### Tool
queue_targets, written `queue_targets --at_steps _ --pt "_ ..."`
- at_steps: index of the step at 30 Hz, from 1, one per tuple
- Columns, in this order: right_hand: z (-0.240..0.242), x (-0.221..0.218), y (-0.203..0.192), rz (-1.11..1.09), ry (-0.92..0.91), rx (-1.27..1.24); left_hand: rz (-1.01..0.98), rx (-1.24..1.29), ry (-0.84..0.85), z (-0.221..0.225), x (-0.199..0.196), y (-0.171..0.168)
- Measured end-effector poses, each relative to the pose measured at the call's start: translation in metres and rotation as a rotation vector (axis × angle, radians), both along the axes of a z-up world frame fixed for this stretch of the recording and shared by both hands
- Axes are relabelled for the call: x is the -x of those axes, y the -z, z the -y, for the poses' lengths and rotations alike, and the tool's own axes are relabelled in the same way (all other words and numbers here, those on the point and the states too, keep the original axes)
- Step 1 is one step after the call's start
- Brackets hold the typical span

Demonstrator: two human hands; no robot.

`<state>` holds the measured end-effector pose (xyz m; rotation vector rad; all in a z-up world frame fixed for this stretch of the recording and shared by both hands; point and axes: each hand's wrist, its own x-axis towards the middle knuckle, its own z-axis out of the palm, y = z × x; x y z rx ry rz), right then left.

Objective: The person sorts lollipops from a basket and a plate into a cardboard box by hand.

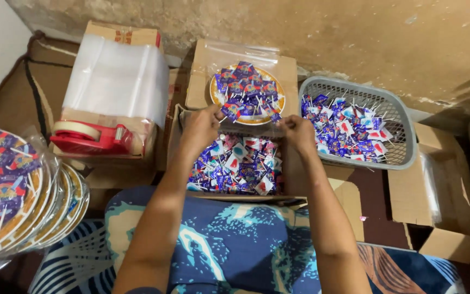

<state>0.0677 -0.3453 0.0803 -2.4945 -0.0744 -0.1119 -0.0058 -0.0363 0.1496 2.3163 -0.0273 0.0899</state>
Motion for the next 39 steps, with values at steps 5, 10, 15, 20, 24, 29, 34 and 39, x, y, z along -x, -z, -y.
queue_targets --at_steps 5,10,15,20,24,29,34,39 --pt "-0.015 -0.048 0.019 -0.047 0.17 0.14 -0.008 -0.048 -0.033 0.031 -0.032 0.038" --pt "-0.033 -0.06 0.016 -0.066 0.248 0.193 0.005 -0.066 -0.024 0.034 -0.052 0.065" --pt "-0.038 -0.073 0.01 -0.063 0.279 0.121 -0.011 -0.03 -0.029 0.035 -0.055 0.06" --pt "-0.037 -0.085 0.002 -0.052 0.31 0.127 -0.034 0.013 -0.066 0.046 -0.06 0.059" --pt "-0.038 -0.08 0.0 0.006 0.279 0.093 0.012 0.064 -0.132 0.055 -0.073 0.069" --pt "-0.043 -0.072 0.0 0.011 0.293 0.09 0.023 0.044 -0.191 0.056 -0.077 0.064" --pt "-0.046 -0.079 0.026 0.037 0.299 0.118 0.05 0.095 -0.254 0.058 -0.094 0.074" --pt "-0.055 -0.069 0.023 0.461 0.177 0.23 0.173 0.014 -0.478 0.056 -0.122 0.097"
